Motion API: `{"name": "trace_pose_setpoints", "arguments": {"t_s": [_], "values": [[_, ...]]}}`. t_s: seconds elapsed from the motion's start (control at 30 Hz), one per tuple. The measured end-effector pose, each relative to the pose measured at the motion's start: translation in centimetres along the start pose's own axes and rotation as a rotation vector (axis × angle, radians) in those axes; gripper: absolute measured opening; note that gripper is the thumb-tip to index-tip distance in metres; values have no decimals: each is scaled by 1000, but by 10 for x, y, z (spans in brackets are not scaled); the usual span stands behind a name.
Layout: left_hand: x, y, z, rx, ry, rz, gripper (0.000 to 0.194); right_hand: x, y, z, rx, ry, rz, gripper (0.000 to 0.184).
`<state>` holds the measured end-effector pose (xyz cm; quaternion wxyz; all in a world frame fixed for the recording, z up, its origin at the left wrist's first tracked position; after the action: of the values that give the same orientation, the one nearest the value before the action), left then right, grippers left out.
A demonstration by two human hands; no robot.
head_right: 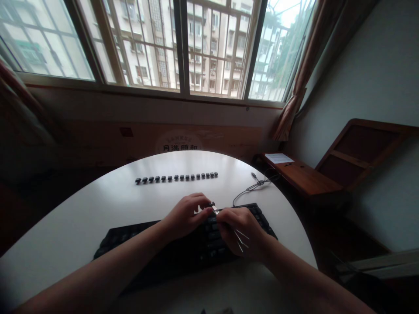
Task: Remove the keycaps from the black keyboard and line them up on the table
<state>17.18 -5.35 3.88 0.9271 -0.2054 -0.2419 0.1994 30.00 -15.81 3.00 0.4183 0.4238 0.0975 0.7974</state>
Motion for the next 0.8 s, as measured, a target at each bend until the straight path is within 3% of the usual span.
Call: {"name": "trace_pose_setpoints", "arguments": {"t_s": [0.23,0.63,0.8], "values": [[2,10,1,-75,-20,116,12,9,9,-1,-58,75,27,10],[0,8,2,-20,-101,140,16,8,15,-6,-222,-31,0,9],[1,15,5,-20,-149,160,16,7,8,3,-271,-136,-48,12]]}}
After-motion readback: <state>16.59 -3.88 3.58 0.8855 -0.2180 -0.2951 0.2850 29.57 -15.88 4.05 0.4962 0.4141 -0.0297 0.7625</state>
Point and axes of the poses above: each hand's wrist, its own x-axis towards the middle knuckle, its own z-axis out of the back of the hand, y = z × x, the point moved 5 cm from there along x, towards the middle knuckle, and after that the axes turned 7 degrees about x, right-handed, at the moved point
